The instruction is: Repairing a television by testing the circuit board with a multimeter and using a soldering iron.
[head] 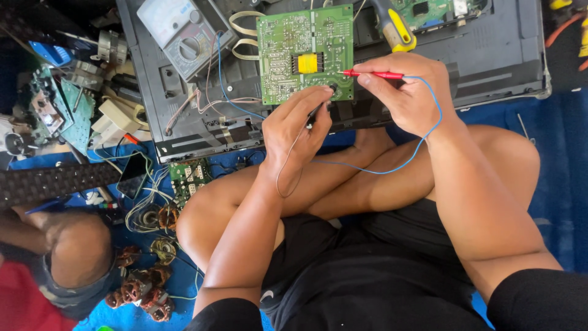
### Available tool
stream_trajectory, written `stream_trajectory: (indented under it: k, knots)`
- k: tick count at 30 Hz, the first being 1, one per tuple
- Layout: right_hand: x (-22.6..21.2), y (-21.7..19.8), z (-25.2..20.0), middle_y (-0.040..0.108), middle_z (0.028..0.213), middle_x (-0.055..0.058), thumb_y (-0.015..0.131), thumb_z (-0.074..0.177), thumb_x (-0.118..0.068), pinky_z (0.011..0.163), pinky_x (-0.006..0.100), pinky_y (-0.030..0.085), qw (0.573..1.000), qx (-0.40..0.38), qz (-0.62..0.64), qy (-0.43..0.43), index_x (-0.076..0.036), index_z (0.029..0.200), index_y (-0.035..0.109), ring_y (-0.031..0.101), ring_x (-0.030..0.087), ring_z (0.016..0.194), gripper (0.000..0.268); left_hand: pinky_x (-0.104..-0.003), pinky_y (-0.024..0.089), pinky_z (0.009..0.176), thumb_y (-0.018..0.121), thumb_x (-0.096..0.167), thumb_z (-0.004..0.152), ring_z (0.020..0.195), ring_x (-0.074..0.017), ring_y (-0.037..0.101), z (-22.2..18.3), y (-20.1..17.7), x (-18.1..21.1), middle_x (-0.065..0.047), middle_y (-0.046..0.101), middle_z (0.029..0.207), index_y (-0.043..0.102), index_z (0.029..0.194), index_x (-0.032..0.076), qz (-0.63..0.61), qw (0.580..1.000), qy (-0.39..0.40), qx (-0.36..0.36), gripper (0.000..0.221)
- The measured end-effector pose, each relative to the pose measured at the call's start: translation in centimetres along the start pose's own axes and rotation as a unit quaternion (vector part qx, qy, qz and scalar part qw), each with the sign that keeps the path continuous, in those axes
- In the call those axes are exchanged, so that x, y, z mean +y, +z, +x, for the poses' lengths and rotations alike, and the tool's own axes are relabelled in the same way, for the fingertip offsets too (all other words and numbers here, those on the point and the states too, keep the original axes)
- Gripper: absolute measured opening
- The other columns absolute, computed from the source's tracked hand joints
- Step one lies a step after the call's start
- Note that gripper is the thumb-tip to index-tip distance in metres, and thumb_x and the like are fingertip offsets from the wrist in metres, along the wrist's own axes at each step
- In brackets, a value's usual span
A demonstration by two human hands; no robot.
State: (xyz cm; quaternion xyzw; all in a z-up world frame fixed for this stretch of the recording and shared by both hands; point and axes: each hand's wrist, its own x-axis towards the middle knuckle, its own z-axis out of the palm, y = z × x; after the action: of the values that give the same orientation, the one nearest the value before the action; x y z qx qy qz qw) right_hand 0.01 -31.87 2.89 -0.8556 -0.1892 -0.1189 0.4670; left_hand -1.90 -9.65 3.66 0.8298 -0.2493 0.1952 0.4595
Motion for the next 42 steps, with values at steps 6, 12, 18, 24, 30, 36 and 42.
stream_trajectory:
  k: [6,12,18,24,30,36,42]
  knots:
    - [0.31,0.13,-0.08,0.079,0.110,0.006,0.077,0.108,-0.015,0.085,0.029,0.051,0.999,-0.008,-0.032,0.009,-0.010,0.115,0.081,0.072,0.019,0.098,0.009,-0.034,0.060,0.097,0.062,-0.007,0.099,0.101,-0.0250,0.076,0.03,-0.09,0.00,-0.010,0.074,0.112,0.070,0.112,0.005,0.007,1.000,0.007,-0.005,0.020]
    - [0.38,0.06,0.02,0.079,0.112,0.004,0.076,0.109,-0.017,0.087,0.030,0.051,0.999,-0.021,-0.041,0.008,-0.012,0.116,0.081,0.072,0.020,0.101,0.010,-0.033,0.060,0.097,0.063,-0.006,0.098,0.101,-0.0235,0.076,-0.06,-0.04,-0.19,-0.009,0.075,0.112,0.071,0.112,0.007,0.009,1.000,-0.004,-0.004,0.021]
    - [0.29,-0.02,0.10,0.079,0.112,0.006,0.075,0.109,-0.014,0.088,0.031,0.051,0.999,-0.022,-0.035,-0.006,-0.009,0.115,0.081,0.072,0.021,0.101,0.010,-0.033,0.060,0.096,0.062,-0.007,0.098,0.101,-0.0239,0.077,-0.09,0.13,-0.39,-0.009,0.075,0.111,0.071,0.111,0.006,0.013,1.000,0.007,0.001,0.021]
    - [0.14,-0.06,0.18,0.079,0.111,0.006,0.075,0.109,-0.016,0.088,0.030,0.051,0.999,-0.023,-0.034,0.001,-0.010,0.115,0.081,0.072,0.020,0.101,0.010,-0.032,0.060,0.096,0.062,-0.008,0.098,0.100,-0.0236,0.077,-0.01,0.15,-0.28,-0.009,0.075,0.110,0.071,0.111,0.006,0.009,1.000,0.002,0.004,0.021]
    - [0.07,-0.10,0.17,0.079,0.112,0.008,0.076,0.109,-0.014,0.089,0.031,0.051,0.999,-0.018,-0.023,-0.013,-0.008,0.114,0.081,0.073,0.021,0.102,0.009,-0.033,0.061,0.096,0.061,-0.005,0.099,0.100,-0.0243,0.077,0.10,-0.07,-0.08,-0.008,0.075,0.109,0.071,0.110,0.006,0.025,0.999,0.018,0.022,0.018]
    - [0.36,-0.18,-0.01,0.078,0.111,0.009,0.077,0.111,-0.011,0.089,0.031,0.049,0.999,-0.034,-0.040,-0.012,-0.007,0.116,0.082,0.071,0.021,0.099,0.008,-0.032,0.059,0.101,0.064,-0.006,0.099,0.104,-0.0216,0.077,-0.20,-0.24,-0.03,-0.006,0.075,0.114,0.069,0.114,0.009,0.007,1.000,0.002,0.012,0.022]
    - [0.76,-0.25,-0.25,0.078,0.114,0.010,0.076,0.112,-0.008,0.088,0.033,0.048,0.997,-0.044,-0.063,-0.017,-0.006,0.119,0.081,0.070,0.023,0.099,0.009,-0.030,0.061,0.095,0.067,0.000,0.098,0.102,-0.0179,0.078,-0.71,0.16,-0.47,-0.002,0.075,0.114,0.069,0.114,0.014,0.058,0.998,0.010,0.027,0.021]
